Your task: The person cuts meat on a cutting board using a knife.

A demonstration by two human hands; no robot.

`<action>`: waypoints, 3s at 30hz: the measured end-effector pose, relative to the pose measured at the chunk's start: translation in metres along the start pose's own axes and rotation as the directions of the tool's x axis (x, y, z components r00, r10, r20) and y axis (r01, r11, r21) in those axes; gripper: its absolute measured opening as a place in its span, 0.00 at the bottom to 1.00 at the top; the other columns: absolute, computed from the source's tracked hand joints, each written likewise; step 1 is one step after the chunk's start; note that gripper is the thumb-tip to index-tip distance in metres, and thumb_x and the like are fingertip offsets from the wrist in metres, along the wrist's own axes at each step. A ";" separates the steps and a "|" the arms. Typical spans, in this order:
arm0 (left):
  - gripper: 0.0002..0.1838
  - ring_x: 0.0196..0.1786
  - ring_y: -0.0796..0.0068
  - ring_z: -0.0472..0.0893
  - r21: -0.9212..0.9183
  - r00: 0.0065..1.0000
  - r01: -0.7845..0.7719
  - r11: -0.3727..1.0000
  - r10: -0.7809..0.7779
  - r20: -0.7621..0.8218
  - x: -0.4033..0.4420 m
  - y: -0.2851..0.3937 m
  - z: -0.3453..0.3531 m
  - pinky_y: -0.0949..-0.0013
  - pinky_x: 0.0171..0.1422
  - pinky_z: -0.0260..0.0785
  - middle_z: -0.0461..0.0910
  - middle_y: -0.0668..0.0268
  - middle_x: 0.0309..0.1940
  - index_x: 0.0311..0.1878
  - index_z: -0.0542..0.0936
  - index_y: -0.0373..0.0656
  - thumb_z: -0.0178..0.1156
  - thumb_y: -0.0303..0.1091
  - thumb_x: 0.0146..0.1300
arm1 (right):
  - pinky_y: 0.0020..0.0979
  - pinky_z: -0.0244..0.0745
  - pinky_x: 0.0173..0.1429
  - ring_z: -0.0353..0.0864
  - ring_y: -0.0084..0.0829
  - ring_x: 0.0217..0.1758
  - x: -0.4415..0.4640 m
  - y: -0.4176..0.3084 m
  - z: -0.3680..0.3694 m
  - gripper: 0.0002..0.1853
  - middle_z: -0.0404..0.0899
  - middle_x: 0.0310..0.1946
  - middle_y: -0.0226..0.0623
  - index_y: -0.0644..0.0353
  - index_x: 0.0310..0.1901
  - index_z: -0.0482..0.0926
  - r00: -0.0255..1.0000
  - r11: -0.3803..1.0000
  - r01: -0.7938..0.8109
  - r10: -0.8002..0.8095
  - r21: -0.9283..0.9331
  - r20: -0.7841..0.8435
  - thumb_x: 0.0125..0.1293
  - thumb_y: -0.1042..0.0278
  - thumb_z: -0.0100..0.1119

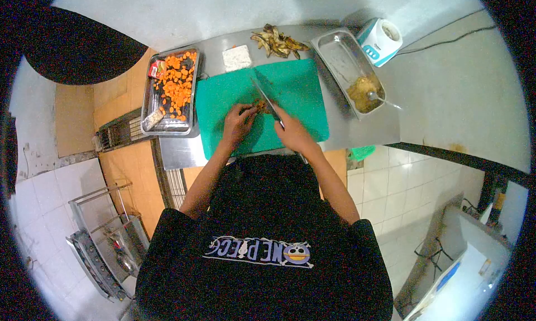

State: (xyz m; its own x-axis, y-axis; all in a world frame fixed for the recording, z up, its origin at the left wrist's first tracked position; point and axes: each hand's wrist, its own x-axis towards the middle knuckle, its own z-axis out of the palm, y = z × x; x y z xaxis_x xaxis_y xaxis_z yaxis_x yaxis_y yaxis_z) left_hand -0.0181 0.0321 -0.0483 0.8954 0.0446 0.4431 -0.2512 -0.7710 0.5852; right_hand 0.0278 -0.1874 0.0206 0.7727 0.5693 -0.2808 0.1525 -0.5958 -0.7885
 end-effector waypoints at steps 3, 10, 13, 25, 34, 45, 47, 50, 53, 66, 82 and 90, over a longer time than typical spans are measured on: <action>0.09 0.48 0.53 0.83 0.001 1.000 0.018 1.000 -0.018 -0.002 -0.002 0.004 0.001 0.54 0.52 0.78 0.84 0.60 0.44 0.43 0.87 0.43 0.71 0.27 0.58 | 0.57 0.76 0.48 0.83 0.64 0.40 -0.016 0.008 0.014 0.33 0.83 0.37 0.62 0.46 0.82 0.54 0.991 0.991 0.081 -0.091 -0.102 -0.096 0.78 0.67 0.46; 0.10 0.47 0.54 0.83 -0.029 0.999 0.050 0.998 -0.050 0.014 -0.002 0.005 -0.001 0.55 0.52 0.78 0.84 0.59 0.44 0.44 0.87 0.44 0.71 0.27 0.58 | 0.61 0.79 0.36 0.83 0.61 0.27 -0.028 0.002 0.026 0.41 0.82 0.24 0.58 0.31 0.83 0.46 1.000 0.911 -0.015 0.011 -0.413 -0.012 0.74 0.64 0.53; 0.12 0.49 0.53 0.83 -0.014 0.999 0.041 0.999 -0.040 0.029 -0.004 0.002 0.000 0.54 0.54 0.78 0.84 0.60 0.46 0.46 0.87 0.45 0.72 0.27 0.58 | 0.60 0.80 0.35 0.84 0.59 0.27 -0.029 0.005 0.026 0.43 0.83 0.25 0.56 0.31 0.83 0.46 1.000 0.889 -0.020 0.017 -0.458 -0.010 0.73 0.65 0.55; 0.10 0.45 0.54 0.83 0.007 1.000 -0.009 1.000 0.010 -0.009 -0.003 -0.002 0.001 0.55 0.49 0.78 0.84 0.61 0.42 0.43 0.87 0.45 0.72 0.26 0.56 | 0.58 0.75 0.31 0.80 0.59 0.24 -0.023 0.023 0.026 0.44 0.78 0.20 0.51 0.29 0.83 0.47 0.999 0.839 0.048 -0.037 -0.542 0.031 0.72 0.69 0.56; 0.10 0.45 0.55 0.84 -0.001 1.000 0.000 1.000 0.000 0.004 -0.001 -0.001 -0.004 0.55 0.48 0.79 0.84 0.61 0.43 0.44 0.88 0.46 0.71 0.26 0.57 | 0.62 0.78 0.35 0.83 0.62 0.28 0.013 0.015 0.029 0.38 0.82 0.25 0.58 0.28 0.82 0.50 0.997 0.920 0.066 -0.080 -0.387 -0.021 0.75 0.65 0.52; 0.12 0.48 0.55 0.83 0.009 0.999 0.007 1.000 -0.008 0.044 -0.005 -0.003 -0.001 0.54 0.52 0.78 0.83 0.62 0.44 0.45 0.87 0.46 0.70 0.26 0.57 | 0.64 0.78 0.38 0.82 0.64 0.29 -0.019 0.008 0.020 0.38 0.82 0.25 0.58 0.28 0.82 0.51 1.000 0.936 0.005 0.002 -0.352 0.019 0.76 0.64 0.51; 0.12 0.49 0.54 0.82 0.014 0.999 0.008 1.000 -0.008 0.035 -0.006 -0.003 -0.002 0.54 0.53 0.78 0.83 0.61 0.45 0.45 0.87 0.46 0.70 0.25 0.57 | 0.63 0.79 0.38 0.83 0.63 0.28 -0.019 0.008 0.020 0.39 0.82 0.24 0.58 0.27 0.82 0.49 1.000 0.921 -0.010 0.020 -0.390 0.022 0.75 0.65 0.52; 0.13 0.48 0.54 0.82 0.003 0.998 0.009 1.000 -0.009 0.068 -0.005 -0.003 -0.004 0.54 0.53 0.78 0.83 0.62 0.45 0.46 0.87 0.47 0.70 0.25 0.57 | 0.62 0.79 0.37 0.83 0.62 0.28 -0.018 0.009 0.018 0.41 0.82 0.23 0.57 0.26 0.83 0.47 0.998 0.909 -0.003 0.027 -0.416 0.053 0.74 0.65 0.53; 0.13 0.48 0.54 0.82 0.030 0.998 -0.002 1.000 0.000 0.059 -0.005 -0.004 -0.004 0.54 0.54 0.78 0.83 0.61 0.45 0.46 0.87 0.47 0.69 0.24 0.56 | 0.61 0.80 0.35 0.83 0.61 0.27 -0.016 0.016 0.024 0.42 0.82 0.24 0.56 0.25 0.83 0.46 0.999 0.905 0.027 -0.009 -0.425 0.045 0.73 0.65 0.54; 0.17 0.54 0.51 0.82 0.129 0.983 -0.143 0.981 0.126 0.133 -0.004 -0.013 -0.007 0.52 0.59 0.78 0.83 0.64 0.48 0.50 0.87 0.50 0.66 0.26 0.57 | 0.63 0.80 0.43 0.83 0.65 0.32 0.029 0.003 0.018 0.35 0.83 0.31 0.61 0.22 0.82 0.49 0.997 0.943 0.067 -0.052 -0.325 0.057 0.78 0.62 0.47; 0.16 0.54 0.50 0.82 0.070 0.983 -0.137 0.988 0.127 0.131 0.000 -0.011 -0.012 0.52 0.59 0.78 0.83 0.62 0.44 0.48 0.87 0.47 0.64 0.23 0.56 | 0.61 0.80 0.37 0.84 0.61 0.28 -0.024 0.000 0.015 0.39 0.82 0.25 0.56 0.27 0.82 0.49 0.998 0.887 0.012 0.017 -0.461 0.059 0.75 0.65 0.52; 0.15 0.56 0.48 0.82 0.048 0.984 -0.087 0.995 0.079 0.158 -0.003 -0.017 -0.006 0.50 0.64 0.77 0.84 0.64 0.46 0.48 0.87 0.51 0.65 0.25 0.57 | 0.54 0.80 0.30 0.85 0.53 0.24 -0.019 0.016 0.037 0.46 0.82 0.22 0.49 0.26 0.83 0.47 1.000 0.799 0.021 -0.010 -0.601 0.021 0.69 0.67 0.58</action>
State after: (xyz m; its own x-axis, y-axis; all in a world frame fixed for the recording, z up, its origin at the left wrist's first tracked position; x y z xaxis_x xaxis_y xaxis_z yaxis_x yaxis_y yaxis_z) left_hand -0.0184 0.0486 -0.0551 0.9196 -0.1173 0.3750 -0.3107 -0.8014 0.5111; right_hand -0.0071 -0.1872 -0.0068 0.7582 0.5870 -0.2839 0.5080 -0.8048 -0.3070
